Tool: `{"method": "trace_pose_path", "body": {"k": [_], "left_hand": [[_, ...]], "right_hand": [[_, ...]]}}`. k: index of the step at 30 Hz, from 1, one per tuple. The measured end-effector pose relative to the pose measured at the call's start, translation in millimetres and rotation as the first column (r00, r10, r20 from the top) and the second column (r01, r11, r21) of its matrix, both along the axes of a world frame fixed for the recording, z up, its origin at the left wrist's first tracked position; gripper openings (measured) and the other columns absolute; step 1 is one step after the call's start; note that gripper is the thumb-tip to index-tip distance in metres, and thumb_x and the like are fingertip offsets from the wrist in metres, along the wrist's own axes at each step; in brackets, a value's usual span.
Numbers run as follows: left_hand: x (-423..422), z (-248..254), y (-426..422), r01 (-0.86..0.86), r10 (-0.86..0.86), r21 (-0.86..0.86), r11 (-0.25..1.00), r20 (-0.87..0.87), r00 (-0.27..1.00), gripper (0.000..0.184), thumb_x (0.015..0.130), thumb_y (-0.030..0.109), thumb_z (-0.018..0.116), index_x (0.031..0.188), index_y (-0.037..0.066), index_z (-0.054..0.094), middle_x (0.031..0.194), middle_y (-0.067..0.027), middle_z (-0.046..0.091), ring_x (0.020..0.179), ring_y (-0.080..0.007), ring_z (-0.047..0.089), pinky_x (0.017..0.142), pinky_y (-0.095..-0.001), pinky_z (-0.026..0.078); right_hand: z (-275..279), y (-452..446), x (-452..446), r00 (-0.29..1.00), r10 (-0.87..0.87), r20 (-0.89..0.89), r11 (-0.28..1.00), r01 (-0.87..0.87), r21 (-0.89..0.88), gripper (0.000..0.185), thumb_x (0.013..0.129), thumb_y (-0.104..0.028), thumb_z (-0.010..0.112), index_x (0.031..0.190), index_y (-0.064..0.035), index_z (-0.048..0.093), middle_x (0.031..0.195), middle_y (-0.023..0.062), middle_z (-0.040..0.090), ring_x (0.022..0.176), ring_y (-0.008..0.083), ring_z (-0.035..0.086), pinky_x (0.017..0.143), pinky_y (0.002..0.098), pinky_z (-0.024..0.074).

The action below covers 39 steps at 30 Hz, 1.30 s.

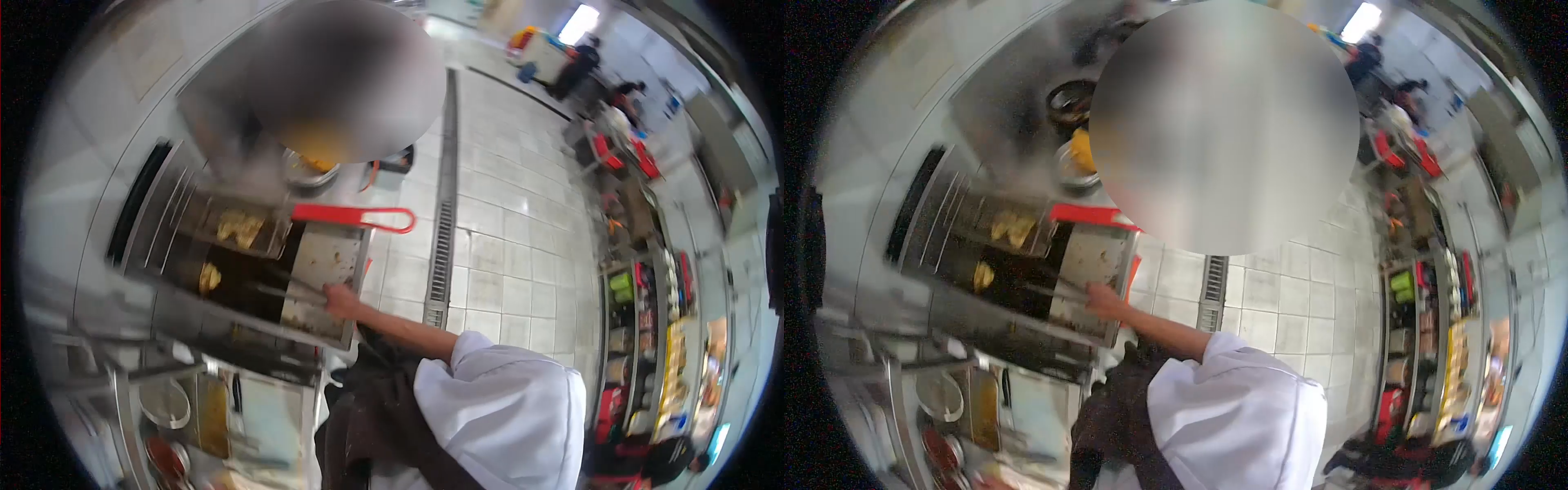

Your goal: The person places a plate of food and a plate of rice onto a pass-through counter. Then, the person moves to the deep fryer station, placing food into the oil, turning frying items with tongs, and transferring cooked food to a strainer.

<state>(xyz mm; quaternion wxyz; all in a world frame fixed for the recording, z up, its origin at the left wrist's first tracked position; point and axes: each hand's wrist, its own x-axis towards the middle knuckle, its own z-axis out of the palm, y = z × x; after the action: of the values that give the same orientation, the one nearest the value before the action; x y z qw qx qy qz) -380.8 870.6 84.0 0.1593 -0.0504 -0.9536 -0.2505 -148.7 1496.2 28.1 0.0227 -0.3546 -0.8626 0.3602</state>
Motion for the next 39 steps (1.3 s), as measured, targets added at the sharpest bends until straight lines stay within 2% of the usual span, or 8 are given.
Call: {"method": "trace_pose_path", "body": {"k": [3, 5, 7, 12, 20, 24, 29, 39], "left_hand": [[-77, -105, -13, 0.076, -0.058, 0.213, 0.974, -0.091, 0.994, 0.029, 0.086, 0.017, 0.055, 0.109, -0.002, 0.056, 0.097, -0.0183, 0.062, 0.087, -0.0277, 0.06, 0.081, -0.0388, 0.047], [-40, 27, 171, 0.237, -0.24, 0.054, 0.97, 0.058, 0.969, 0.024, 0.081, 0.008, 0.054, 0.104, 0.0, 0.06, 0.095, -0.0123, 0.065, 0.085, -0.0233, 0.06, 0.076, -0.0346, 0.047], [-51, 28, 267, 0.303, -0.379, 0.488, 0.819, 0.063, 0.923, 0.026, 0.079, 0.009, 0.056, 0.103, -0.001, 0.06, 0.095, -0.0154, 0.065, 0.085, -0.0228, 0.061, 0.076, -0.033, 0.047], [-87, 9, 437, 0.551, -0.671, 0.407, 0.728, 0.258, 0.695, 0.02, 0.08, 0.019, 0.066, 0.085, 0.0, 0.06, 0.066, -0.0072, 0.059, 0.061, -0.0109, 0.052, 0.057, -0.0298, 0.044], [-122, -65, 559, 0.669, -0.622, 0.035, 0.742, 0.406, 0.669, 0.023, 0.075, 0.023, 0.063, 0.089, 0.004, 0.064, 0.084, -0.0199, 0.064, 0.08, -0.0321, 0.063, 0.069, -0.041, 0.05], [-91, -71, 554, 0.757, -0.608, -0.077, 0.649, 0.546, 0.576, 0.029, 0.072, 0.023, 0.06, 0.094, 0.004, 0.064, 0.095, -0.0188, 0.064, 0.089, -0.0364, 0.061, 0.078, -0.0425, 0.05], [-44, -22, 475, 0.532, -0.599, 0.288, 0.796, 0.248, 0.761, 0.026, 0.073, 0.009, 0.06, 0.099, 0.003, 0.06, 0.098, -0.0183, 0.062, 0.093, -0.0369, 0.059, 0.083, -0.0402, 0.047], [43, 18, 254, 0.063, -0.104, 0.224, 0.973, 0.177, 0.979, 0.025, 0.073, -0.006, 0.056, 0.096, 0.003, 0.062, 0.086, -0.0145, 0.064, 0.079, -0.0258, 0.063, 0.073, -0.0328, 0.048]], "right_hand": [[-34, 6, 7, 0.985, -0.032, -0.171, 0.993, 0.051, 0.106, 0.037, 0.07, -0.02, 0.061, 0.101, -0.0004, 0.055, 0.093, 0.0206, 0.06, 0.089, 0.0378, 0.058, 0.076, 0.047, 0.0451], [-23, 16, 4, 0.998, 0.041, -0.057, 0.982, -0.029, 0.186, 0.035, 0.073, -0.015, 0.062, 0.104, 0.0002, 0.054, 0.09, 0.0186, 0.061, 0.082, 0.0345, 0.061, 0.071, 0.0444, 0.0478], [-45, 32, 4, 0.987, -0.023, -0.157, 0.988, -0.002, -0.153, 0.027, 0.075, -0.002, 0.063, 0.099, 0.0034, 0.052, 0.07, 0.0168, 0.061, 0.054, 0.025, 0.063, 0.048, 0.0361, 0.0472], [34, 26, 9, 0.997, -0.034, -0.076, 0.982, 0.019, -0.189, 0.033, 0.074, -0.016, 0.068, 0.094, 0.0056, 0.053, 0.08, 0.0236, 0.062, 0.077, 0.04, 0.062, 0.066, 0.0432, 0.0469], [38, 32, 16, 0.997, -0.034, -0.069, 0.985, 0.022, -0.171, 0.037, 0.073, -0.015, 0.068, 0.101, 0.0055, 0.053, 0.08, 0.0232, 0.062, 0.078, 0.04, 0.061, 0.069, 0.043, 0.0461], [47, 33, 12, 0.999, -0.023, -0.023, 0.985, 0.019, -0.171, 0.037, 0.074, -0.014, 0.066, 0.103, 0.0049, 0.052, 0.08, 0.0243, 0.062, 0.077, 0.0404, 0.061, 0.066, 0.0435, 0.0459], [44, 34, -4, 0.981, 0.138, 0.136, 0.988, -0.145, 0.048, 0.036, 0.074, -0.01, 0.063, 0.106, 0.0038, 0.052, 0.083, 0.0247, 0.062, 0.08, 0.0415, 0.061, 0.069, 0.0471, 0.0473], [9, 22, -65, 0.935, 0.233, 0.268, 0.906, -0.309, 0.29, 0.039, 0.073, -0.007, 0.061, 0.108, 0.0071, 0.052, 0.085, 0.0221, 0.063, 0.076, 0.0374, 0.063, 0.066, 0.0424, 0.0524]]}}
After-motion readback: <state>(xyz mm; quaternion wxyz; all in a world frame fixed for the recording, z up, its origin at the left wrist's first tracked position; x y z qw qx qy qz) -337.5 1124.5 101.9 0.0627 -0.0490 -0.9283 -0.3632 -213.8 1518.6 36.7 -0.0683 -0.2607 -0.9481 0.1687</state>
